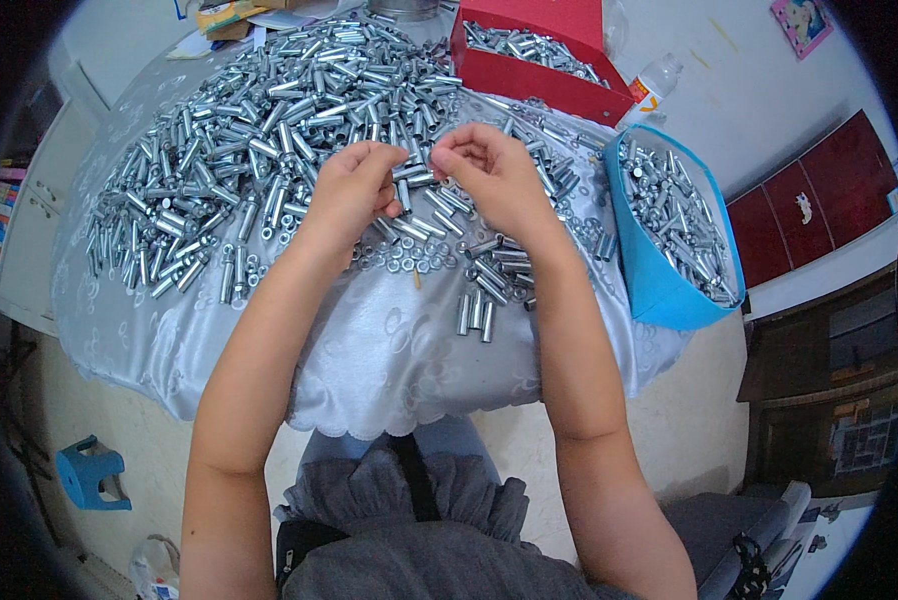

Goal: The person sits at a table covered with a white cloth, sorting through a large pile of metal bolts and nuts. They repeatedly pick up a bolt and a nut, thread the nut onto the bolt, and place the assembled unit into a blue container on the right. The person continues this repetitive assembly process throughout the video.

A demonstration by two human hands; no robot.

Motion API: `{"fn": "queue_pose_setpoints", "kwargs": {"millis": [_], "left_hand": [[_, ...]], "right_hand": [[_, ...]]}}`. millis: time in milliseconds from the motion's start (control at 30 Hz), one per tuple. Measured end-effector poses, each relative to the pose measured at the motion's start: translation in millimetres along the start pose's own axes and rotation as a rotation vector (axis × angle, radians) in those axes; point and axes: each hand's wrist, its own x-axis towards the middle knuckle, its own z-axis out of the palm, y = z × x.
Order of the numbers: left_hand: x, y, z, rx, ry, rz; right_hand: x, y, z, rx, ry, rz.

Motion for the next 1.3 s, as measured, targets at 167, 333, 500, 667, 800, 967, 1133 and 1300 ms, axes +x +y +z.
{"fn": "queue_pose_setpoints", "kwargs": {"millis": [167,333,500,667,800,967,1133,1300], "left_hand": [[-8,4,10,-0.032,-0.001,-0.040],[-12,10,9,-0.178,-0.072,-0.086],[-7,9,-1,-0.391,-0.161,-0.169],[-6,8,-2,-0.378,-0.124,-0.161],[-8,7,4,-0.331,-0.075,-0.160],[-8,8,6,-0.329,-0.077,-0.164],[-7,6,5,-0.271,-0.135,-0.167],[-15,12,16,-0.080,-0.130,-0.127]], "right_hand": [[-3,-10,8,0.116,-0.064,0.012],[-3,-12,10,0.202,-0.093,0.048],[-6,-15,19,0.296,-0.041,0.029],[-5,-13,21,0.190,-0.017,-0.009],[-6,-11,22,0.132,0.023,-0.027],[-7,-10,24,0.101,0.019,-0.024],[-9,-13,25,0.076,0.038,-0.031],[-9,-21,4,-0.067,-0.033,-0.023]]}}
